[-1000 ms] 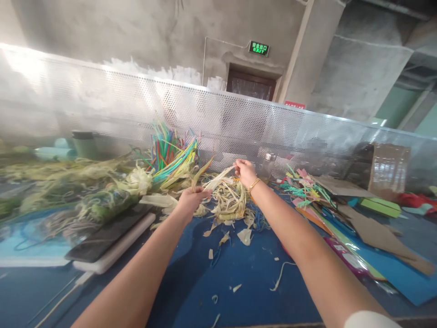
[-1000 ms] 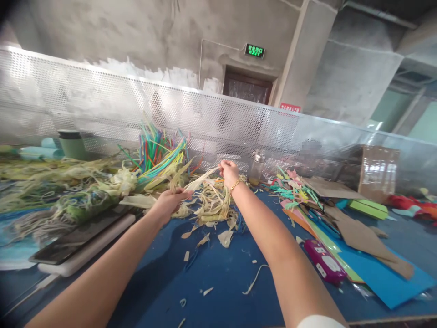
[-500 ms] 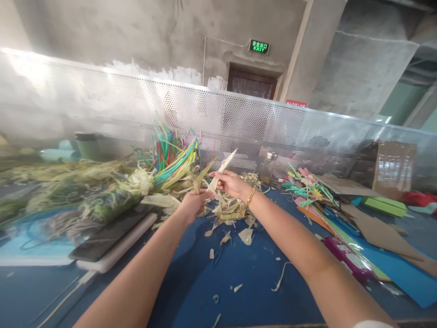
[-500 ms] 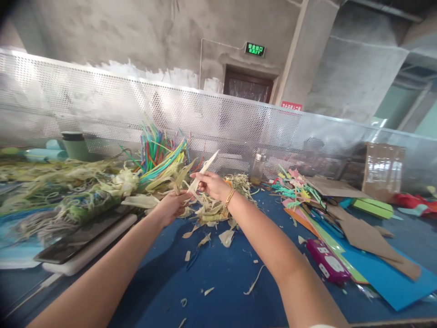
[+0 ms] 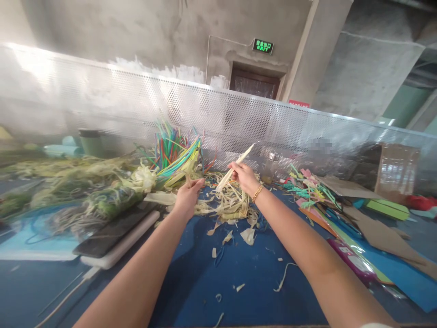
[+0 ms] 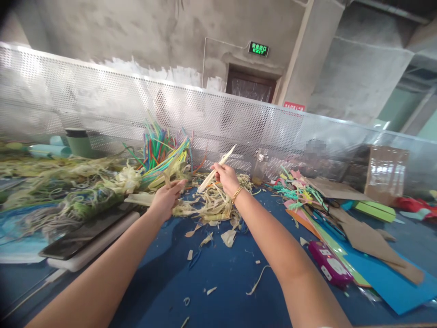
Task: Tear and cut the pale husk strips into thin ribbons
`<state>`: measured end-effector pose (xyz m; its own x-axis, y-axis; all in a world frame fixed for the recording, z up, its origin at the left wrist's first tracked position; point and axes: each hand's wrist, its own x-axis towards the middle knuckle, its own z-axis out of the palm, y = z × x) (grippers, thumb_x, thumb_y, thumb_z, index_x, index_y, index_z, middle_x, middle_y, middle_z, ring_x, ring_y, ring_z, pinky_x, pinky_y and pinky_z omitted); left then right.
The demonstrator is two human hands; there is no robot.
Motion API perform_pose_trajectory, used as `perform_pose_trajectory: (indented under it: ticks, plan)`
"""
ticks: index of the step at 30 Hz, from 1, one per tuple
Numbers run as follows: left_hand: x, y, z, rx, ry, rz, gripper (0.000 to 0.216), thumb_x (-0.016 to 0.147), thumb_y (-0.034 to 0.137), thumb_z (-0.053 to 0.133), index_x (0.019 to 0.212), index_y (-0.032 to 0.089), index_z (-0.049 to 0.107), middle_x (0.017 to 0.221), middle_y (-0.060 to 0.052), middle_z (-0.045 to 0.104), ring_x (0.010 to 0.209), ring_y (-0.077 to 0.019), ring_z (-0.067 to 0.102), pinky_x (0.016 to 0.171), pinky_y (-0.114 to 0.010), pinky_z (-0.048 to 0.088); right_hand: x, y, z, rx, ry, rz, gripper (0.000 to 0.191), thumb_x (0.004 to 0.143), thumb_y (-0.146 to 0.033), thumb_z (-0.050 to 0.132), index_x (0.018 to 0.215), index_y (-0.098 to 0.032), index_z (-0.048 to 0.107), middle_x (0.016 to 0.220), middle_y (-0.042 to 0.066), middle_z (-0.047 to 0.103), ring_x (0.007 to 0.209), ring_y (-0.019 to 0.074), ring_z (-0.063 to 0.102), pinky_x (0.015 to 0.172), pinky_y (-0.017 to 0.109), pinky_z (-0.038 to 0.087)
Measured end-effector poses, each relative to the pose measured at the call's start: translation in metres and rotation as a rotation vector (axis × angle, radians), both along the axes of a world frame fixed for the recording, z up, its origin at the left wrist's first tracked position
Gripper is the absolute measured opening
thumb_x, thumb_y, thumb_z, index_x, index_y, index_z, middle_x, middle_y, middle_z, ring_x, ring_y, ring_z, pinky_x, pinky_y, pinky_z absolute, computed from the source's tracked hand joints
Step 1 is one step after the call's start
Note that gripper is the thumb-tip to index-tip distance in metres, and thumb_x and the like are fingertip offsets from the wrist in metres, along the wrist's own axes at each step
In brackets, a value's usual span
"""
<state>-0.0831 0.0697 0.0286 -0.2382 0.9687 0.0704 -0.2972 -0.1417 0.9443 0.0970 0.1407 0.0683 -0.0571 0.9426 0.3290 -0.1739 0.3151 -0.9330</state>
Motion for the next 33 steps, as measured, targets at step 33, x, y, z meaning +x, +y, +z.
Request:
perform_pose_trajectory:
  ticks: [33]
  plan:
    - [-0.004, -0.003, 0.008, -0.035, -0.018, 0.085, 0.024, 0.064, 0.036, 0.063, 0.073, 0.013, 0.065, 0.041, 0.008, 0.030, 0.033, -0.0045, 0.019, 0.037, -0.022, 0.011, 0.003, 0.025, -0.002, -0.039, 0.042, -0.236, 0.013, 0.079, -0.023, 0.061, 0.092, -0.019, 0.062, 0.081, -0.001, 0.064, 0.065, 0.0067, 0.060, 0.058, 0.017, 0.048]
